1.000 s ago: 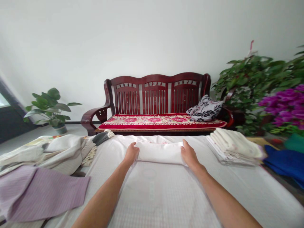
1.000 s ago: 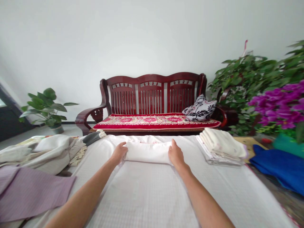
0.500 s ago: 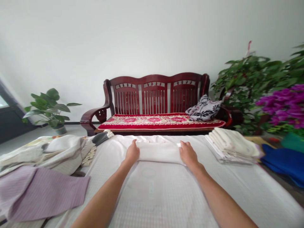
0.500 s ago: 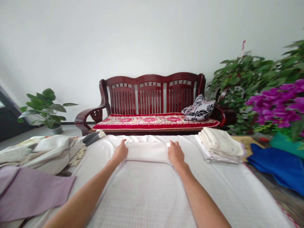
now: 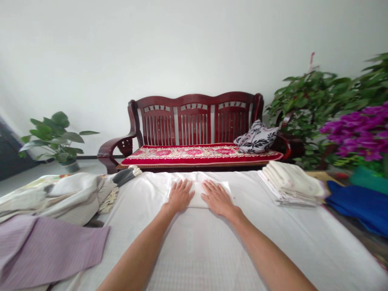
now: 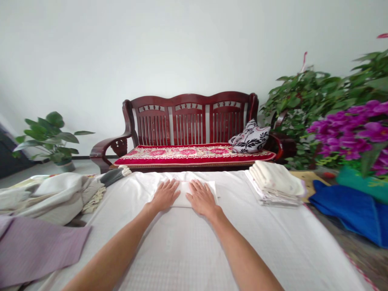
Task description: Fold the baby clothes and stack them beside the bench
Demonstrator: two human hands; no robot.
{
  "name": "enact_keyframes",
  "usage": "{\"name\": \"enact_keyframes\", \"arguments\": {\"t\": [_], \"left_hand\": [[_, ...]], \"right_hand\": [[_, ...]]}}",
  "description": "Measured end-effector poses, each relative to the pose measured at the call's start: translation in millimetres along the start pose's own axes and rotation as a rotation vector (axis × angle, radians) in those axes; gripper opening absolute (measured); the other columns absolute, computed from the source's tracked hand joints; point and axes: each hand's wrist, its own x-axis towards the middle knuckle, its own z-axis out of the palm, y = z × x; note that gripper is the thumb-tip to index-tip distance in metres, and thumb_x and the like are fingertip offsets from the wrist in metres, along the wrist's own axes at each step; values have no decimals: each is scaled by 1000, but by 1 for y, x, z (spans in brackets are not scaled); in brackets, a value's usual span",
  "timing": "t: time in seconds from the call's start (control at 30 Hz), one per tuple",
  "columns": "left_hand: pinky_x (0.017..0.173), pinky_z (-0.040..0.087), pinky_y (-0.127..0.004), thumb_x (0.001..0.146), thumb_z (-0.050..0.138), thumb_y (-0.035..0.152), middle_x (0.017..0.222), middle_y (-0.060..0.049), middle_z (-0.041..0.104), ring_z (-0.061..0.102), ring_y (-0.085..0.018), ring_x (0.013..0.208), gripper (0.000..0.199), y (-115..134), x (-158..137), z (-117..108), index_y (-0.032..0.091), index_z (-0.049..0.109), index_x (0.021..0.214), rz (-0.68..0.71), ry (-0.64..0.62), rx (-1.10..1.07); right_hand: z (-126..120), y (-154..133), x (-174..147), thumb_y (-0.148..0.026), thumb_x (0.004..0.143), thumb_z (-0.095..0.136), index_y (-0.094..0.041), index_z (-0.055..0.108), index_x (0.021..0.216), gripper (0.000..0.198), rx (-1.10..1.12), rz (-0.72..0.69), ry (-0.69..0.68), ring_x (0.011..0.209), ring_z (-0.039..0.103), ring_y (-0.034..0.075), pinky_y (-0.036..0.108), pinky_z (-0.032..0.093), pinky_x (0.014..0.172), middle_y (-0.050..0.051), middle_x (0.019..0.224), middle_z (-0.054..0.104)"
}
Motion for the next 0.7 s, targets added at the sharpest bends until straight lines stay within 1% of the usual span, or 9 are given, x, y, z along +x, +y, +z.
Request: {"name": "enact_keyframes", "arguments": {"t": [0.1, 0.17, 0.23, 0.3, 0.37, 0.43, 0.5, 0.6, 0.7], "left_hand": [[116, 24, -59, 101, 40, 40, 157, -14, 41, 33, -35, 146, 51, -13, 4, 0, 25, 41, 150, -50, -49, 4], [115, 25, -61, 102, 39, 40, 158, -14, 40, 32, -35, 147, 52, -22, 5, -3, 26, 38, 152, -95, -94, 0], [115, 26, -59, 102, 36, 40, 159, -12, 38, 30, -34, 147, 51, -29, 5, -8, 27, 38, 152, -119, -119, -19], [116, 27, -56, 103, 35, 38, 158, -11, 40, 32, -32, 146, 48, -35, 6, -12, 26, 42, 148, -135, -119, -50], [115, 30, -50, 102, 35, 35, 152, -11, 47, 39, -30, 142, 43, -42, 7, -16, 24, 51, 141, -148, -113, -75], [112, 35, -44, 100, 40, 32, 143, -11, 56, 49, -28, 133, 38, -50, 11, -20, 23, 58, 132, -154, -114, -87], [107, 39, -41, 95, 48, 32, 134, -12, 62, 56, -28, 125, 35, -58, 16, -22, 22, 63, 126, -168, -115, -90], [102, 42, -43, 87, 60, 35, 123, -14, 66, 59, -31, 118, 35, -69, 26, -24, 21, 67, 119, -202, -116, -96], [101, 42, -42, 79, 69, 34, 109, -13, 71, 62, -32, 110, 31, -75, 33, -26, 18, 71, 106, -210, -123, -116]], "right_hand": [[2, 25, 3, -50, 102, 22, -20, 24, 160, 64, -8, 77, -31, 153, 16, 22, 48, 11, 123, 6, 166, 21], [1, 41, 4, -48, 102, 23, -20, 24, 159, 64, -14, 144, -52, 153, 16, 23, 49, 12, 123, 7, 166, 22], [-1, 54, 4, -45, 102, 25, -19, 29, 158, 61, -15, 186, -47, 152, 19, 24, 50, 14, 122, 9, 164, 27], [-5, 62, 3, -39, 102, 28, -17, 39, 153, 56, 0, 175, 0, 150, 26, 25, 49, 18, 120, 11, 161, 36], [-11, 66, 3, -33, 101, 32, -17, 53, 142, 49, 24, 141, 53, 141, 40, 26, 43, 26, 117, 12, 150, 51], [-19, 71, 5, -29, 99, 37, -18, 64, 130, 43, 46, 121, 77, 129, 52, 25, 37, 33, 110, 11, 137, 62], [-27, 76, 10, -30, 95, 45, -19, 69, 122, 37, 61, 126, 75, 121, 57, 25, 35, 38, 103, 11, 128, 67], [-37, 85, 19, -32, 85, 60, -21, 73, 111, 31, 112, 148, 54, 111, 61, 26, 33, 44, 92, 9, 117, 71], [-41, 92, 28, -28, 71, 69, -22, 76, 92, 23, 193, 201, 41, 87, 66, 22, 28, 45, 75, 4, 93, 74]]}}
